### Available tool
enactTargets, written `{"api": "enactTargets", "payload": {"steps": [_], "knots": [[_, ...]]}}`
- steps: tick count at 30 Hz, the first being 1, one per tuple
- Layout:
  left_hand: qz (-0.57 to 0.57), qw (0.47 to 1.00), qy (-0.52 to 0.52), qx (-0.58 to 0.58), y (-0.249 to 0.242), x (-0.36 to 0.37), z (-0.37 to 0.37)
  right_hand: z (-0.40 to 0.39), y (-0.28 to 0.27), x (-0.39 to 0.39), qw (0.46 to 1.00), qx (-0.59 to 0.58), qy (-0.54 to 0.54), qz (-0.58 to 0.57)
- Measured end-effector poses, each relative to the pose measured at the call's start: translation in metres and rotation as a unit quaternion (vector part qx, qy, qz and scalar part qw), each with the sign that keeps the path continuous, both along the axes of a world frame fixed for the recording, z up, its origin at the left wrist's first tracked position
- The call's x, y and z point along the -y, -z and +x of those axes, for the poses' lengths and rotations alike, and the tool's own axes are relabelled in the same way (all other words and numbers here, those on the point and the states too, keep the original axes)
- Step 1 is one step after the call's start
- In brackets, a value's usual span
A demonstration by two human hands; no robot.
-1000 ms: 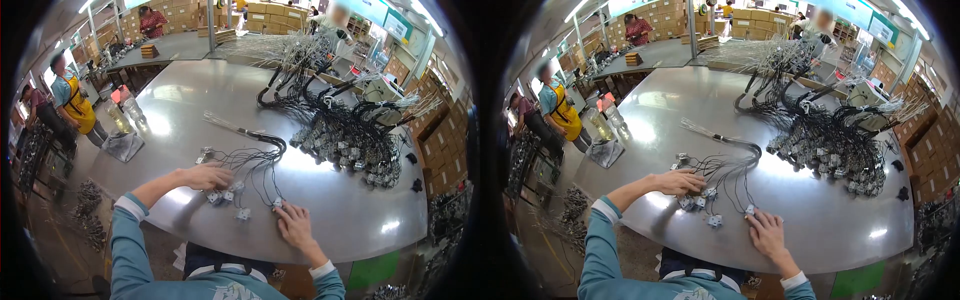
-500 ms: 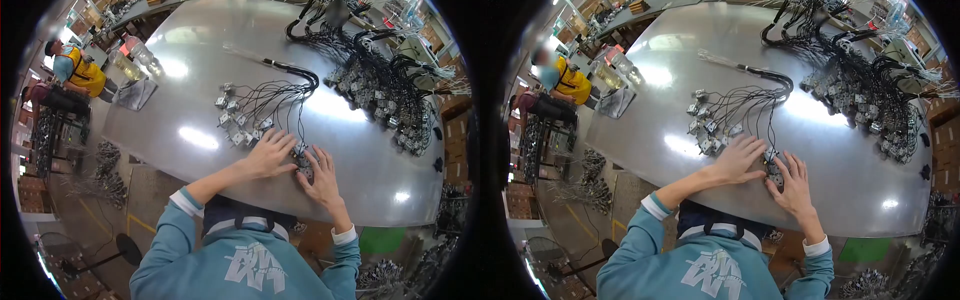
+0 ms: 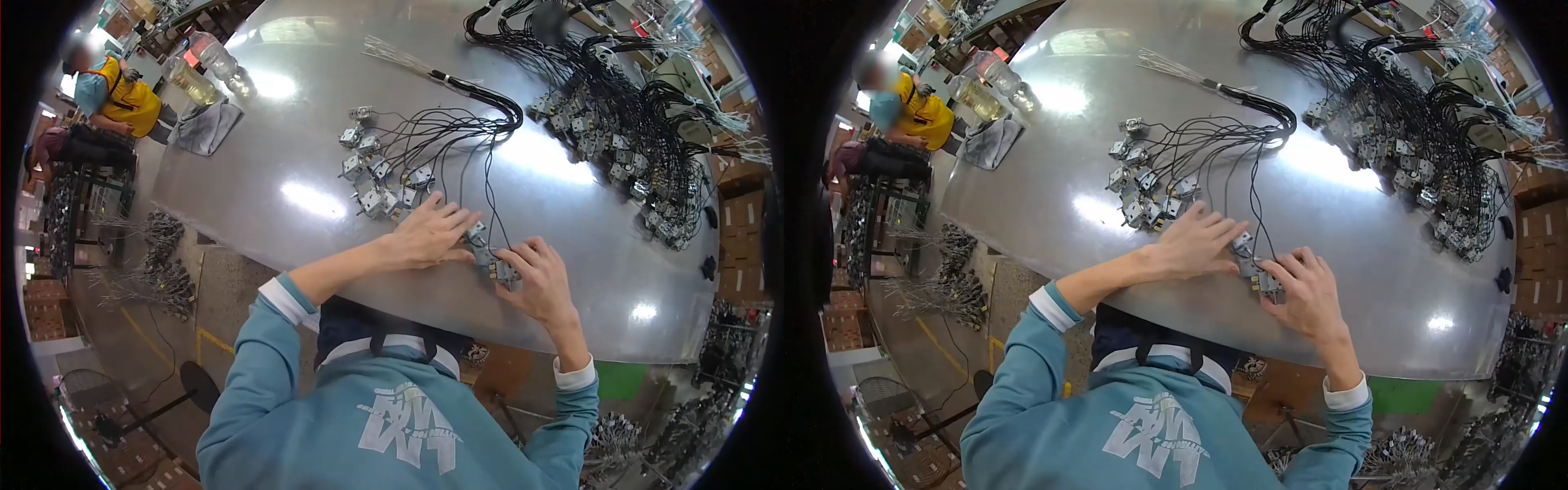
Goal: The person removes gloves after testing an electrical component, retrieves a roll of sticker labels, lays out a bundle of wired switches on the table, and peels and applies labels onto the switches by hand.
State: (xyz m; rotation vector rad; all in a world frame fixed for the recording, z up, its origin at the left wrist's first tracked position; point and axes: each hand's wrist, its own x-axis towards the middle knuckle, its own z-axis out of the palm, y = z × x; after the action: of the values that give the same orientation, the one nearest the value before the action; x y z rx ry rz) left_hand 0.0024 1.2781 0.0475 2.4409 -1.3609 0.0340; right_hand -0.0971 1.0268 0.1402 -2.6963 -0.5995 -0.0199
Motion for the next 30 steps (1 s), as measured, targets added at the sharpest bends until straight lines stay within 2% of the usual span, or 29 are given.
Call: {"api": "enactTargets", "payload": {"steps": [2,6,8,10,11,13,14,16,21,23,24,26,28,30], "knots": [[-0.001,1.000,-0.020,0.017,-0.001,-0.004,0.000,0.000,-0.010,0.006,0.999,-0.035,0.000,-0.041],[0.009,0.999,-0.026,-0.020,-0.010,-0.013,0.009,0.002,-0.015,0.026,1.000,-0.013,0.024,-0.011],[0.018,0.999,-0.023,-0.028,-0.014,-0.016,0.008,0.001,-0.007,0.031,0.996,-0.048,0.041,-0.063],[-0.015,0.998,0.039,-0.045,-0.013,-0.023,0.010,-0.002,0.006,0.036,0.997,-0.058,0.023,-0.049],[-0.012,0.999,0.033,-0.041,-0.013,-0.027,0.011,-0.004,0.013,0.035,0.996,-0.074,0.003,-0.040],[0.012,0.991,0.114,-0.071,-0.012,-0.035,0.014,-0.009,0.021,0.025,0.996,-0.065,-0.012,-0.060],[0.015,0.992,0.108,-0.069,-0.011,-0.039,0.015,-0.012,0.026,0.019,0.995,-0.061,-0.016,-0.081],[0.002,0.982,0.182,-0.047,-0.009,-0.043,0.015,-0.012,0.040,0.005,0.994,-0.074,-0.032,-0.070],[0.049,0.973,0.214,-0.070,-0.004,-0.043,0.011,-0.018,0.059,-0.029,0.994,-0.046,0.007,-0.102],[0.058,0.986,0.153,-0.020,0.008,-0.041,0.002,-0.021,0.070,-0.035,0.995,-0.041,0.027,-0.090],[0.057,0.985,0.162,-0.024,0.006,-0.040,-0.004,-0.023,0.073,-0.036,0.995,-0.031,0.039,-0.081],[0.066,0.994,0.092,0.011,-0.013,-0.040,-0.015,-0.030,0.067,-0.039,0.993,-0.021,0.057,-0.100],[0.027,0.996,0.081,-0.020,-0.027,-0.037,-0.025,-0.030,0.056,-0.040,0.991,-0.008,0.063,-0.119],[-0.096,0.995,0.006,-0.043,-0.027,-0.030,-0.034,-0.026,0.046,-0.043,0.992,0.045,0.094,-0.067]]}}
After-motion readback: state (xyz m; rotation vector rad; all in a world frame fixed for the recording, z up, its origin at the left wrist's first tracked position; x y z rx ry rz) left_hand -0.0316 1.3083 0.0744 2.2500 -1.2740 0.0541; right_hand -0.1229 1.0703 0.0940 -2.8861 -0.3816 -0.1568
